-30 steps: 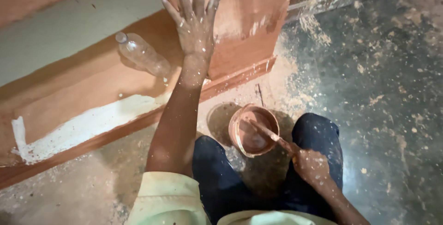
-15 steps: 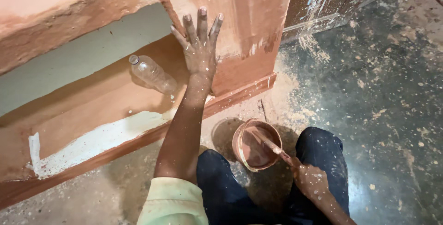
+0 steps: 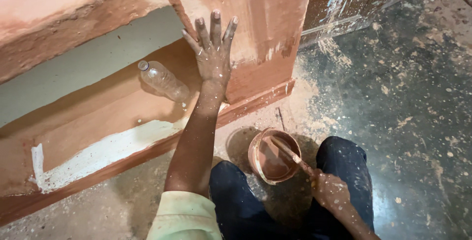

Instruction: The person paints the side and edge of a concrete stair using a paintbrush and a bucket of brown paint. They repeatedly dip the brush into the bucket and apply paint to the stair riser and tread edge.

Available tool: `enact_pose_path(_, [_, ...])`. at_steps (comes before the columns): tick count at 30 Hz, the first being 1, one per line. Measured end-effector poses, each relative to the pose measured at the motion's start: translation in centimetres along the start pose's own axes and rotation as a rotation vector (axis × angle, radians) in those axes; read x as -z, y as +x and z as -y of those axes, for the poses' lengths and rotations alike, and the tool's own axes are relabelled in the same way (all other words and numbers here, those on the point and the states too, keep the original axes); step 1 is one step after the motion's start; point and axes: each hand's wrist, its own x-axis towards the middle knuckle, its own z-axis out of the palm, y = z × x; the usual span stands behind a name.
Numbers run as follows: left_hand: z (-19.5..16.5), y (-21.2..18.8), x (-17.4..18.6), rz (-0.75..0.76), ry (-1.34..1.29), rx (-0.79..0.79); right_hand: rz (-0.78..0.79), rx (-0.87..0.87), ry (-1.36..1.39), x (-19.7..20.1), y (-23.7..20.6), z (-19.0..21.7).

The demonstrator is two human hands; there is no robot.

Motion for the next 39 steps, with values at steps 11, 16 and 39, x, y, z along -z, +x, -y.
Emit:
enact_pose_path(11, [0.0,0.1,0.1,-0.024,0.011,0.003,-0.233,0.089,-0.012,-1.5,-0.4,-1.1])
enact_pose_path(16, [0.0,0.0,0.1,-0.017,-0.048,-0.005,-0.157,0.050,0.135,-1.7,-0.3,-1.5])
enact_pose_path(39, [0.3,0.0,1.1,0.187,-0.202,-0.013,-0.651,0.364,0.435,13.7,9.5,6.2])
